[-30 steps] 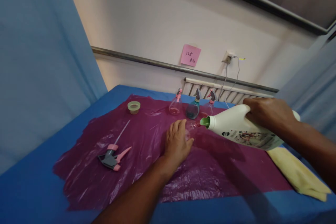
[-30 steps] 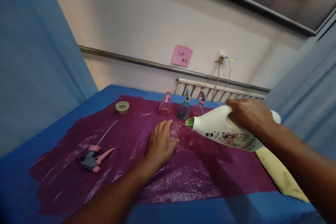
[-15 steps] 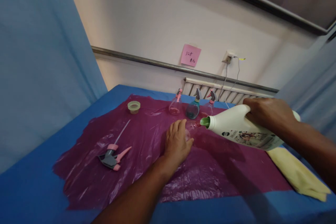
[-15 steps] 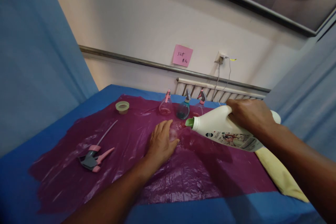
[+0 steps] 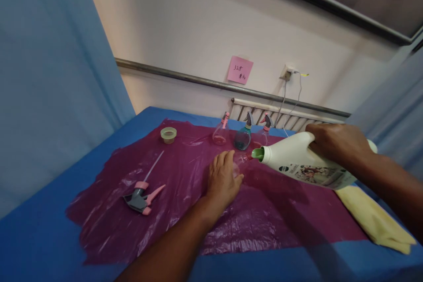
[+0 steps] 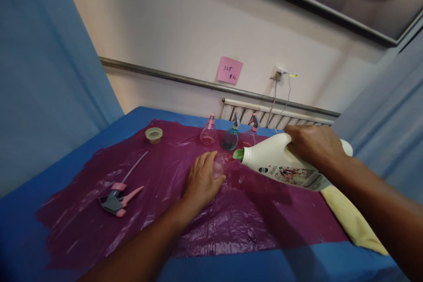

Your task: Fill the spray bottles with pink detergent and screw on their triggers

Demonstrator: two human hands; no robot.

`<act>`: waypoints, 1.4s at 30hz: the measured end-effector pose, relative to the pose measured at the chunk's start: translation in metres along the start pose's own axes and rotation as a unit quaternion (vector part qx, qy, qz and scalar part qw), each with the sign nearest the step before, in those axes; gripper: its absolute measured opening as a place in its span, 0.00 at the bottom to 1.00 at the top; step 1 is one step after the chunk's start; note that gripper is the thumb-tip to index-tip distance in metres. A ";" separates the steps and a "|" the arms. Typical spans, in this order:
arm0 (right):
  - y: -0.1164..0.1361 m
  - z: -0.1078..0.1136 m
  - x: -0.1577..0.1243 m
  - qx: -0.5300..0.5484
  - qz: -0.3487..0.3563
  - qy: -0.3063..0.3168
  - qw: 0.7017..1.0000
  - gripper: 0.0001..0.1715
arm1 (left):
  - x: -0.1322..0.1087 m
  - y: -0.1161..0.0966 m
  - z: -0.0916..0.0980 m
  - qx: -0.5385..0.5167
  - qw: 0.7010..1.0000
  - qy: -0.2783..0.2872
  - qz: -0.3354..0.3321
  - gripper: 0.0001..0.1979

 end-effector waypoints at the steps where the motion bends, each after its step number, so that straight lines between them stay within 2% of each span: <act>1: 0.000 0.001 0.000 0.000 0.000 -0.001 1.000 0.09 | 0.000 0.000 0.000 0.000 1.000 0.000 -0.001 0.39; 42: -0.001 0.000 -0.001 0.008 -0.006 -0.003 1.000 0.10 | 0.000 0.001 -0.001 0.004 1.000 -0.004 -0.006 0.39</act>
Point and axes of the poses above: each hand's wrist, its own x-axis towards the middle knuckle, its own z-axis out of the back of the hand, y = z × x, the point moved 6 cm from there along x, towards the middle knuckle, and after that the axes turned 2 degrees about x, right-handed, at the moved point
